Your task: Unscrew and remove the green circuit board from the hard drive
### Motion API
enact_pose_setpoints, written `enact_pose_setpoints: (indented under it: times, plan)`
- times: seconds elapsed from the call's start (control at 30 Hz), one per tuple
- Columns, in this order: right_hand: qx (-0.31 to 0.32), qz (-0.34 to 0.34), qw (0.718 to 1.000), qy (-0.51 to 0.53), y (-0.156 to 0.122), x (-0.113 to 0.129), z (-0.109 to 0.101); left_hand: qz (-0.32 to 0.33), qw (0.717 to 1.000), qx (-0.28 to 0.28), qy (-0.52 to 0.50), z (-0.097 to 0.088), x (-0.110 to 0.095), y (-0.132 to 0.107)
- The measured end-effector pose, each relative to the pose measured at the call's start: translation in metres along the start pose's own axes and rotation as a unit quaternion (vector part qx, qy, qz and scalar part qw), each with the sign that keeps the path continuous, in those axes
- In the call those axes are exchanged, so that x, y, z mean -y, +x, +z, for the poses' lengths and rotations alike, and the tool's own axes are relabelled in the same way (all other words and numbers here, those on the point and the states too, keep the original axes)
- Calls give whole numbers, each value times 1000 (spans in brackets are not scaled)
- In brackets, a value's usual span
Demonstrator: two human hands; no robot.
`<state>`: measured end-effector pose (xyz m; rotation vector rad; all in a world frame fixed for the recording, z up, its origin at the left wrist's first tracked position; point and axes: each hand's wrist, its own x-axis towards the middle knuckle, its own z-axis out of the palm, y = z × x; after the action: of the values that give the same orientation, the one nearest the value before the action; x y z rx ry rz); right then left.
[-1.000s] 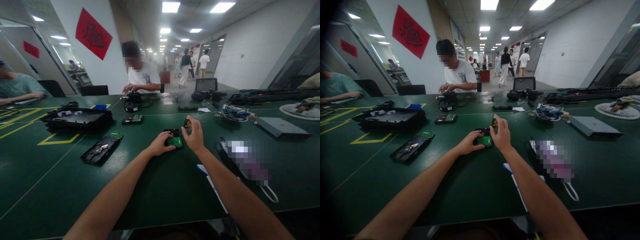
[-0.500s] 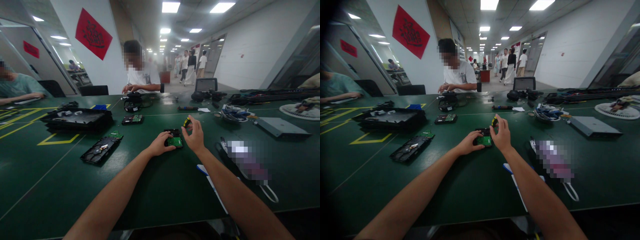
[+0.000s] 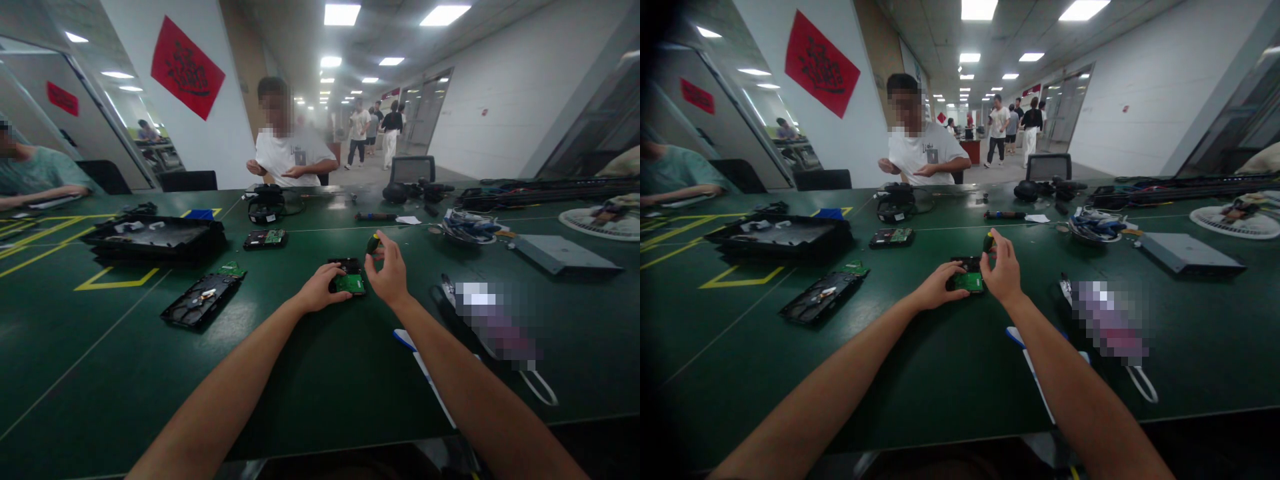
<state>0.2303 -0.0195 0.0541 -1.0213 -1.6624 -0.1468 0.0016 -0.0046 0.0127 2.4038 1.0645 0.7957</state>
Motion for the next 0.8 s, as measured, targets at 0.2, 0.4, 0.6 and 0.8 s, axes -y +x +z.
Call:
enact_pose_setpoints:
  times: [0.2, 0.4, 0.6, 0.8]
  plan:
    - [1, 0, 1000, -10, 0, -1, -1, -3, 1000, 3, 2, 0, 1, 0]
    - [6, 3, 1000, -2, 0, 0, -1, -5, 1000, -1, -2, 1, 1, 0]
    - [3, 3, 1000, -3, 0, 0, -1, -2, 1000, -2, -5, 1, 1, 0]
    - [0, 8, 1000, -9, 0, 1, 0, -2, 1000, -3, -2, 1, 2, 0]
